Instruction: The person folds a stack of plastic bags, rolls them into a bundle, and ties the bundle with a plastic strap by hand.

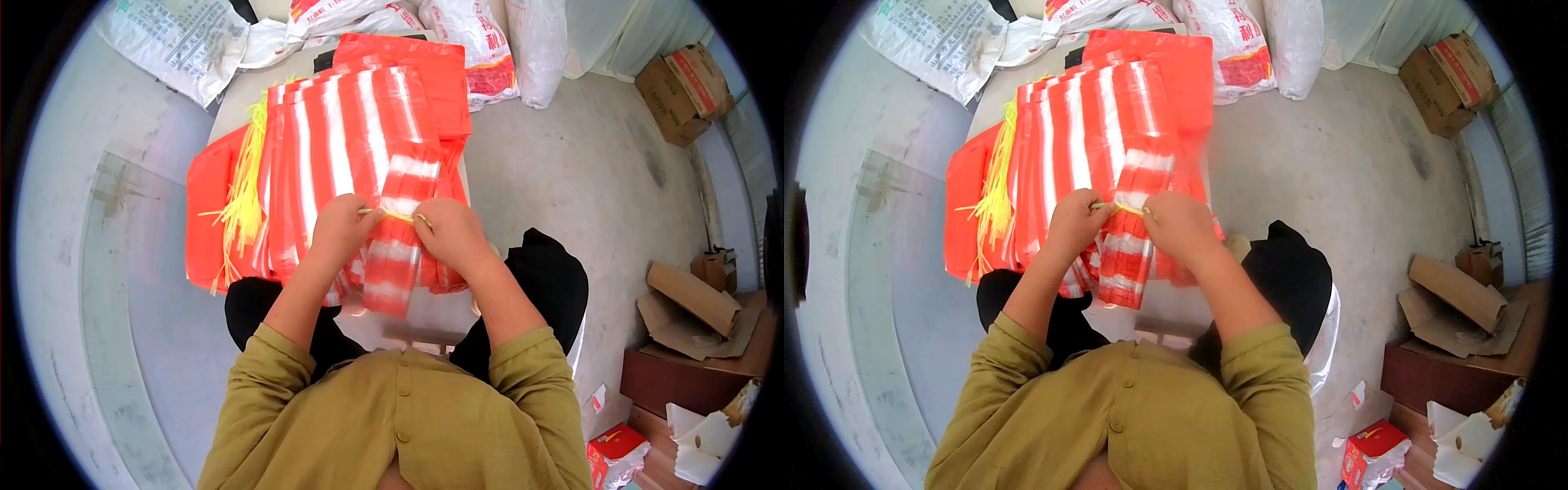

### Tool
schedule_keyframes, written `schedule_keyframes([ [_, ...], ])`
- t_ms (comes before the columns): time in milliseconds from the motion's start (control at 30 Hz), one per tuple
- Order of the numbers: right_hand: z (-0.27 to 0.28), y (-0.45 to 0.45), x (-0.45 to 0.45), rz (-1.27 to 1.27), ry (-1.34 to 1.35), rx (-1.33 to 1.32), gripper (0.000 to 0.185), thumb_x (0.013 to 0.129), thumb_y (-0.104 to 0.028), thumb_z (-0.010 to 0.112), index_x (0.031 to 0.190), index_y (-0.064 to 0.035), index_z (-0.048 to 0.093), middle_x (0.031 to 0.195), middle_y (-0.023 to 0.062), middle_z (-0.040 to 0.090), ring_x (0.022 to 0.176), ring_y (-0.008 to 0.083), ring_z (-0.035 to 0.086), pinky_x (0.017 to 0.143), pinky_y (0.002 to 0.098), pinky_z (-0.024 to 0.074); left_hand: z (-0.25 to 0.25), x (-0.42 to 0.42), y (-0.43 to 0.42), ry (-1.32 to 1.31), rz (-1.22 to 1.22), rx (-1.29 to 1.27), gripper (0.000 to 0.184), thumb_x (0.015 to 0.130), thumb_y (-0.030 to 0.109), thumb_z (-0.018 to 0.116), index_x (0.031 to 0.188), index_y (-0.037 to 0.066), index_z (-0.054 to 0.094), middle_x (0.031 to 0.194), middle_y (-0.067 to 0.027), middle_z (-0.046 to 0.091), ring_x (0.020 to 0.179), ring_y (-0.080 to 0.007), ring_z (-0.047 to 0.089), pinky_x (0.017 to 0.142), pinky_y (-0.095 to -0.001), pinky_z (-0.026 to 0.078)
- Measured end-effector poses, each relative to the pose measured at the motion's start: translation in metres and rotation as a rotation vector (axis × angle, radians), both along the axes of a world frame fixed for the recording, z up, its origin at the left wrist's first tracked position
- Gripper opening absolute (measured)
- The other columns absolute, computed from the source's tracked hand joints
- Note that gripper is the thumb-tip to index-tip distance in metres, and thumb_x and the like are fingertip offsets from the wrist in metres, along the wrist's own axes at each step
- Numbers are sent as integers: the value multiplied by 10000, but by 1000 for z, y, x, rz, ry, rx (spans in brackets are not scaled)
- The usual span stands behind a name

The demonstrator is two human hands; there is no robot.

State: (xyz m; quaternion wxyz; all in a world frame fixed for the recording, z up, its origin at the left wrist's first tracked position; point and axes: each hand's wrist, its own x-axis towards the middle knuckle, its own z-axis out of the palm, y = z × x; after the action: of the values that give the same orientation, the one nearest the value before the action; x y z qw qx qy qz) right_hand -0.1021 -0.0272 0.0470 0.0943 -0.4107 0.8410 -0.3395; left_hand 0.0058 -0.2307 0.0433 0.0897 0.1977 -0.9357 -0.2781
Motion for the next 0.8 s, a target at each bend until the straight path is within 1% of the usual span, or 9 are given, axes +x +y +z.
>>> schedule_keyframes([
  [33, 0, 1, 0, 7, 43, 80, 219, 936, -232, 603, 912, -59, 735, 911, 131, 705, 902, 351, 688, 778, 488, 546, 1, -1, 1, -45, 14, -59, 318, 918, 282, 783, 830, -10, 696, 771, -186, 649, 707, -355, 641, 649, -450, 493],
  [133, -6, 2, 0, 10, 112, 59, 210, 922, -227, 622, 894, -54, 737, 913, 127, 703, 899, 349, 689, 773, 494, 552, 6, -1, 7, -115, 17, -142, 417, 910, 386, 776, 778, -3, 705, 789, -205, 671, 760, -382, 661, 686, -487, 503],
  [233, -3, 2, 3, 8, 47, -111, 193, 909, -197, 637, 862, -30, 720, 918, 121, 704, 886, 350, 685, 772, 493, 551, 5, -2, 10, -128, 24, -152, 436, 906, 408, 779, 755, 5, 711, 756, -200, 666, 737, -387, 661, 666, -495, 500],
  [333, -8, -7, 5, 21, -115, -286, 184, 901, -170, 656, 849, -2, 711, 989, 128, 733, 892, 346, 691, 788, 466, 561, 1, -2, 12, -82, 17, -139, 419, 897, 371, 797, 730, 8, 673, 715, -196, 631, 683, -384, 628, 624, -490, 473],
  [433, -20, -20, 9, 10, -286, -475, 195, 907, -164, 660, 857, 19, 706, 1070, 138, 758, 914, 340, 702, 800, 440, 561, 2, -2, 15, -103, 15, -130, 406, 905, 369, 786, 737, 16, 676, 724, -192, 636, 693, -384, 635, 626, -490, 476],
  [533, -19, -27, 10, 5, -536, -467, 219, 920, -191, 678, 873, 19, 719, 1072, 133, 766, 923, 278, 723, 818, 398, 564, -4, -2, 16, -115, 31, -151, 396, 916, 367, 773, 742, 25, 678, 736, -185, 648, 702, -380, 642, 629, -488, 482],
  [633, -22, -32, 4, -15, -750, -428, 222, 926, -192, 695, 908, 25, 737, 984, 102, 752, 884, 183, 700, 800, 352, 558, 1, -2, 18, -161, 36, -127, 403, 934, 372, 757, 743, 27, 671, 756, -180, 664, 711, -377, 647, 634, -487, 484],
  [733, -19, -29, -4, 24, -770, -281, 198, 928, -151, 707, 991, 30, 752, 922, 78, 718, 853, 130, 656, 782, 312, 549, 3, 4, 13, -117, -4, -140, 350, 951, 329, 747, 781, 27, 696, 769, -167, 681, 720, -351, 664, 644, -467, 497],
  [800, -22, -30, 0, 41, -811, -370, 151, 956, -100, 687, 1014, 33, 728, 879, 8, 649, 801, 87, 598, 703, 285, 508, -1, 10, 6, -71, -14, -68, 285, 958, 292, 742, 846, 29, 729, 773, -156, 687, 726, -335, 674, 660, -448, 510],
])
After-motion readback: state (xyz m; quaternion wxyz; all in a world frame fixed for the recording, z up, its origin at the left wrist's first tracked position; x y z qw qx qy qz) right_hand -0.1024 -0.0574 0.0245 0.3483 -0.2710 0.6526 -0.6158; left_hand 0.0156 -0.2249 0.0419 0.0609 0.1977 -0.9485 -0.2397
